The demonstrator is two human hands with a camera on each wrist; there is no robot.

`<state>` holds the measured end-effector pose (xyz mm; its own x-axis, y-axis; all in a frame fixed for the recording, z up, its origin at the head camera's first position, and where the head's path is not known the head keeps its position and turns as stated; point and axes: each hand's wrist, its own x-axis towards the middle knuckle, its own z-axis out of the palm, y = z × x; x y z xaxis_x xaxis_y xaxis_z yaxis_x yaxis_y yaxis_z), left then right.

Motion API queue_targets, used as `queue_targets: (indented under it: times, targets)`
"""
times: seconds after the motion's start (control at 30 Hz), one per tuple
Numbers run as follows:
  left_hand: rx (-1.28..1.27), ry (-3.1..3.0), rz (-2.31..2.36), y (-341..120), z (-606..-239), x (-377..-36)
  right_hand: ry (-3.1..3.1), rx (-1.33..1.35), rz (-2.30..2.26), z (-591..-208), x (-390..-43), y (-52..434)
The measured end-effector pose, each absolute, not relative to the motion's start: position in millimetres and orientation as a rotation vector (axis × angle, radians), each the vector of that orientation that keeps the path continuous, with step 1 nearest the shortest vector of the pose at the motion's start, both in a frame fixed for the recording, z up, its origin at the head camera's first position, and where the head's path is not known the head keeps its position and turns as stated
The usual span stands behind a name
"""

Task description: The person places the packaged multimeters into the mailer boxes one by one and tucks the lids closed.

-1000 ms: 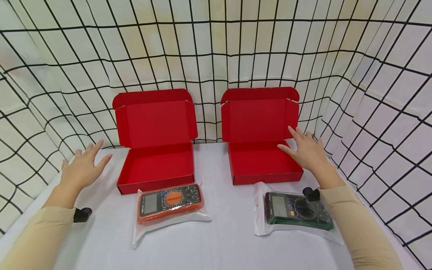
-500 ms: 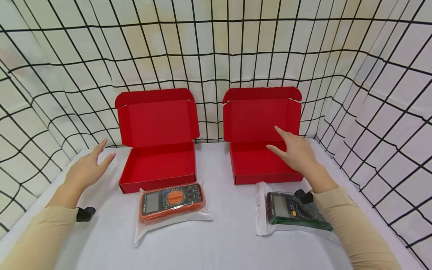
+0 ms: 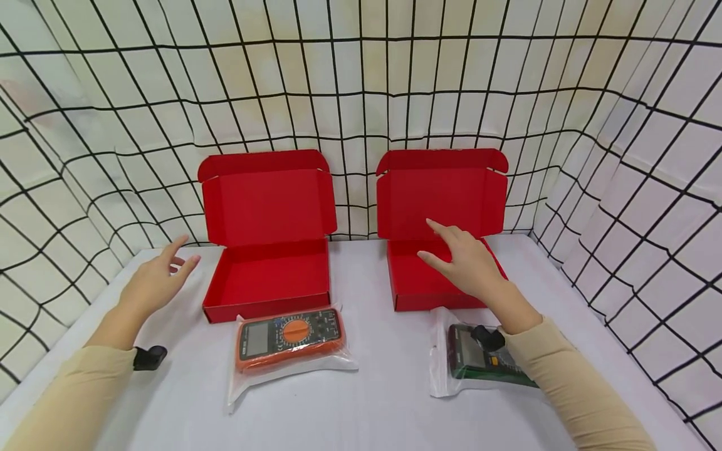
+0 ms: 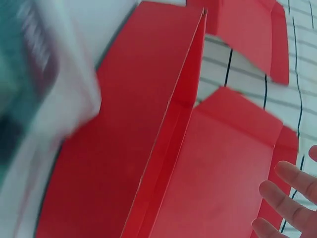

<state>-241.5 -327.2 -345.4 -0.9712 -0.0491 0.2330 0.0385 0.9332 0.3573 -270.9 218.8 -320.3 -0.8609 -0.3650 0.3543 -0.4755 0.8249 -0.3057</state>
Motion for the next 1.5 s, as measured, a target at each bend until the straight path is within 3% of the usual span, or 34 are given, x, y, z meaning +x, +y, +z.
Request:
queue_targets:
  times: [0.67, 0.93, 1.5]
  targets:
    - [-0.049, -2.877, -0.98, -320.4, -348.9, -248.6, -2.735, 0.868, 0.813, -330.1, -245.5, 144.1]
    - [-0.115, -2.853, -1.384, -328.9, -354.1, -250.5, -2.764, 1.001, 0.94, -339.7, -239.1, 112.8]
    - [-0.108, -2.989, -1.672, -342.4, -368.7, -253.6, -2.869, 1.343, 0.75, -363.6, -228.0, 53.2]
